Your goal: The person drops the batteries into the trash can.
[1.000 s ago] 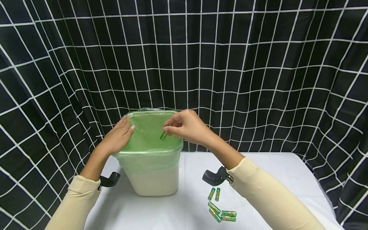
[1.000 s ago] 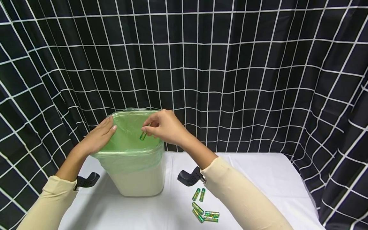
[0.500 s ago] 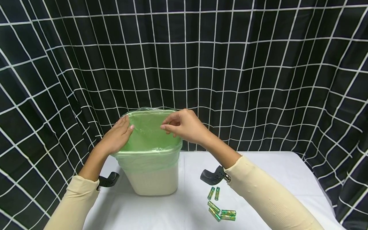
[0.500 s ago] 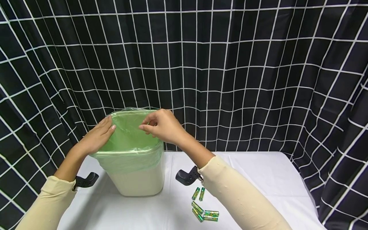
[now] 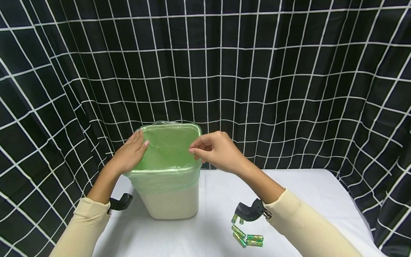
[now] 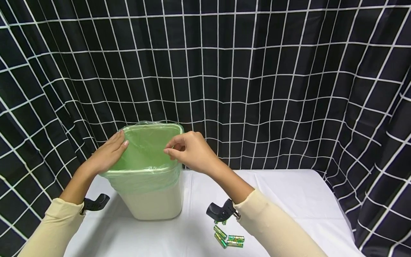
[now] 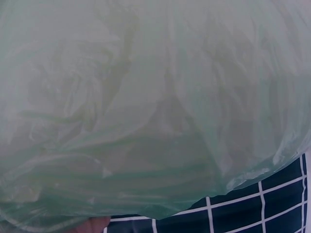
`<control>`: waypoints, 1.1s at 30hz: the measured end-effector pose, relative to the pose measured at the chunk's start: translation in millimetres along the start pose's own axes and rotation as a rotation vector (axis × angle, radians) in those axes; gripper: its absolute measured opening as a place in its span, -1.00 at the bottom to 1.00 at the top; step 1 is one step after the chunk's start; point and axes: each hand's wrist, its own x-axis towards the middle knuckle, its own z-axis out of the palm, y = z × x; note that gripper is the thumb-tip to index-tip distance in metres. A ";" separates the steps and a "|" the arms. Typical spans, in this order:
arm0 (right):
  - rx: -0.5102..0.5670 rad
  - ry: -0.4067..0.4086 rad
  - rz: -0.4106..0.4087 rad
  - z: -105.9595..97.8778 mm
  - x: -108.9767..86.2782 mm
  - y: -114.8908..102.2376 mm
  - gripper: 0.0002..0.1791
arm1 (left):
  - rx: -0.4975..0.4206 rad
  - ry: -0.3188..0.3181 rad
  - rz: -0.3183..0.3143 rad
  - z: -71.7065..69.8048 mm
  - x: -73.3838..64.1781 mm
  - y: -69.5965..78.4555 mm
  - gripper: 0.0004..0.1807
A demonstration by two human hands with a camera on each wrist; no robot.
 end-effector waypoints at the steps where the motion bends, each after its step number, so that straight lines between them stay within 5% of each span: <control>1: 0.003 0.007 0.005 0.2 -4.1 0.0 -0.90 | -0.001 0.000 0.000 0.0 -0.3 0.1 -0.28; 33: 0.020 0.036 0.051 4.9 -121.8 31.1 -0.91 | 0.043 -0.017 0.015 0.3 -0.7 1.0 -0.28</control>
